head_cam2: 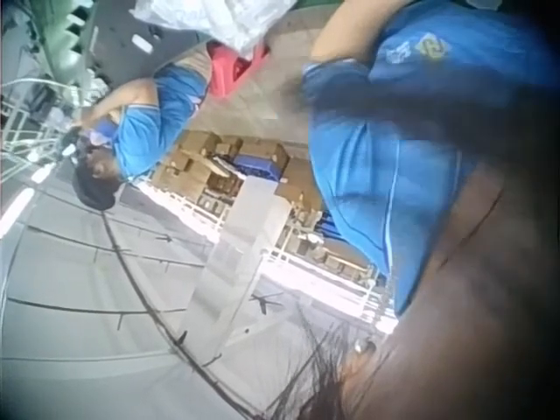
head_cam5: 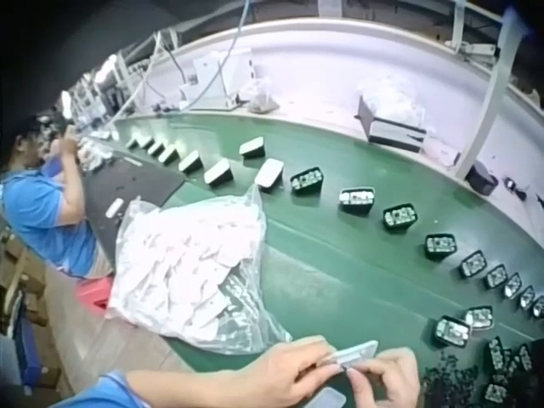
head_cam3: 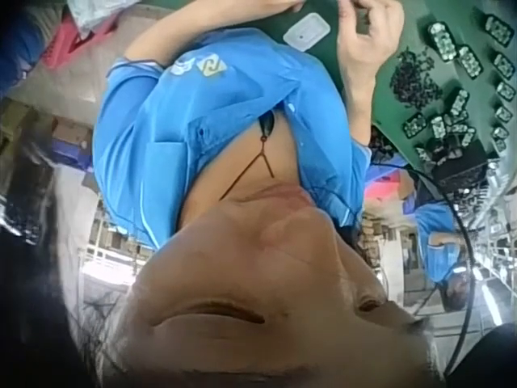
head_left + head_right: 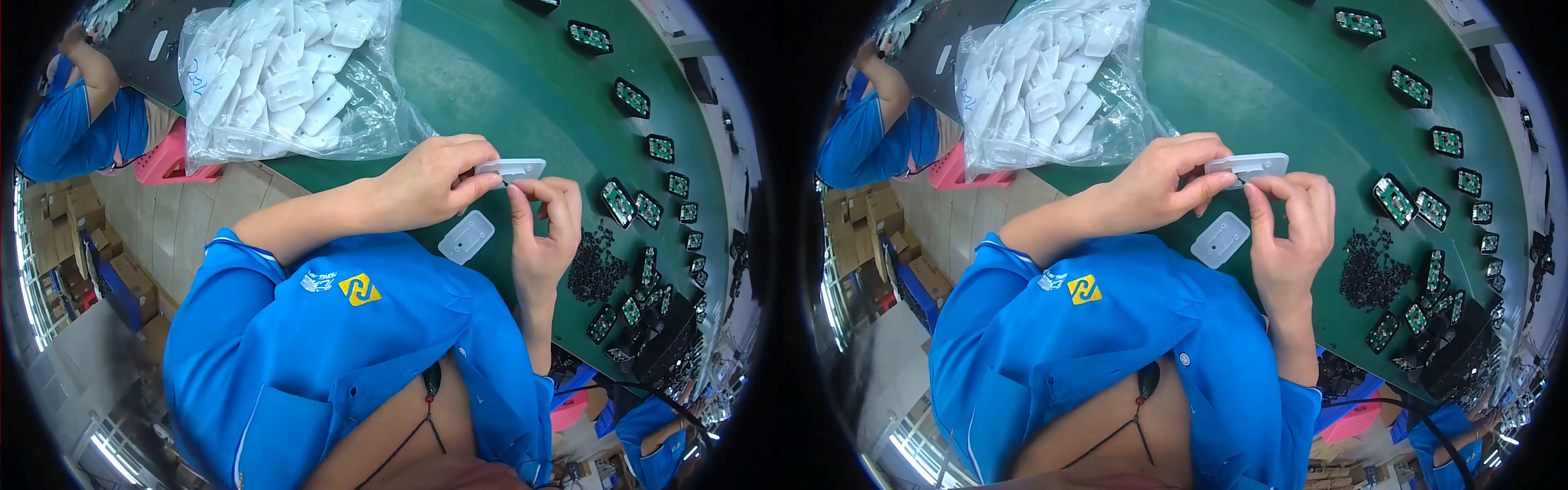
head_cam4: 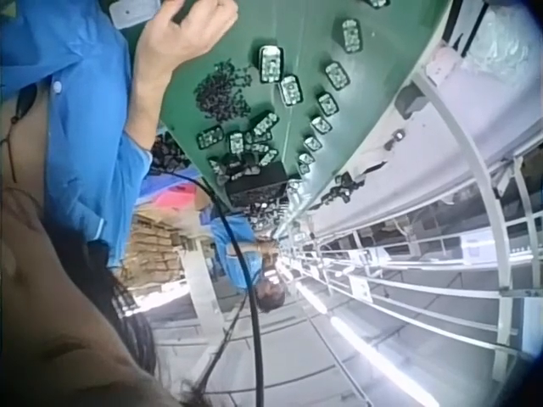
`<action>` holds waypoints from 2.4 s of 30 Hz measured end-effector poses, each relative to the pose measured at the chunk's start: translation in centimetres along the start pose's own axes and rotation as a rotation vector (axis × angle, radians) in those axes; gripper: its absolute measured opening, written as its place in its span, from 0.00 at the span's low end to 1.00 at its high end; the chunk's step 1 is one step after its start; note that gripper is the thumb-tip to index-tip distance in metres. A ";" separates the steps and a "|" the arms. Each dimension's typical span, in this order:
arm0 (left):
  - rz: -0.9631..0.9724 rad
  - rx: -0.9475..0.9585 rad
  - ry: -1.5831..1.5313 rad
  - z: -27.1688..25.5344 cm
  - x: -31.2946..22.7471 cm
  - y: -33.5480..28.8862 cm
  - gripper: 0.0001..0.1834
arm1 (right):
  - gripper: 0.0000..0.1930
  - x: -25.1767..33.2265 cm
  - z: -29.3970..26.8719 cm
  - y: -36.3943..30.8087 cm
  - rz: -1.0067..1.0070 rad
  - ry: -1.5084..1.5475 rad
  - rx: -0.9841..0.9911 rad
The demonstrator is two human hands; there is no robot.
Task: The person assembles small electronic components by hand, inserting internal circuit boards and screws into a plastic housing at an assembly line workbench.
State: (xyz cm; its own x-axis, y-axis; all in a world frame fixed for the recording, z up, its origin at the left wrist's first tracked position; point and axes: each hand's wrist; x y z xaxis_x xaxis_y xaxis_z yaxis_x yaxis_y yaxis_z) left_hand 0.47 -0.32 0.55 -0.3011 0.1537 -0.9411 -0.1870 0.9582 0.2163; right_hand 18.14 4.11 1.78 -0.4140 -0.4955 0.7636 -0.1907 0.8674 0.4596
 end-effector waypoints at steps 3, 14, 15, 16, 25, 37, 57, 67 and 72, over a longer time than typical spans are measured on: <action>0.016 -0.007 -0.007 0.1 0.2 -0.1 0.06 | 0.07 0.0 0.2 -0.2 -0.035 0.000 0.018; 0.306 -0.073 0.089 1.9 0.1 -0.7 0.06 | 0.05 -0.4 0.4 -1.2 0.357 0.245 -0.050; 0.306 -0.060 0.084 2.0 0.1 -0.7 0.06 | 0.05 -0.4 0.2 -1.2 0.327 0.212 -0.055; 0.305 -0.057 0.083 2.0 0.1 -0.7 0.06 | 0.05 -0.4 0.1 -1.4 0.330 0.211 -0.057; -0.200 0.058 -0.161 1.2 -0.6 -0.3 0.05 | 0.16 -1.8 -0.6 -1.9 0.279 0.202 -0.089; -0.357 0.295 -0.219 1.1 -0.6 0.5 0.07 | 0.11 -1.5 -2.6 1.0 0.712 0.525 0.243; 0.098 -0.328 0.461 3.2 5.6 5.7 0.04 | 0.21 -7.5 17.9 23.0 -0.640 -0.159 -0.057; 0.165 -0.349 0.489 3.7 5.1 5.2 0.12 | 0.08 -8.2 15.6 22.7 -0.802 -0.183 0.002; 0.290 -0.386 0.668 4.5 3.2 3.6 0.31 | 0.08 -7.0 11.9 21.1 -0.673 -0.177 0.041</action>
State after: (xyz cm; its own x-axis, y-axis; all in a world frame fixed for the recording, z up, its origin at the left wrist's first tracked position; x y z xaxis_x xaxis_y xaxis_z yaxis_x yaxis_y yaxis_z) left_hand 3.03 4.74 -2.83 -0.8569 0.0891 -0.5076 -0.2884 0.7335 0.6155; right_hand 6.41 26.38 0.73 -0.3327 -0.9141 0.2317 -0.4886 0.3772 0.7867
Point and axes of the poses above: each hand's wrist, its own y-axis towards the middle knuckle, its own z-axis out of the palm, x = y × z, and after that the axes turned 15 degrees about -x, right-handed
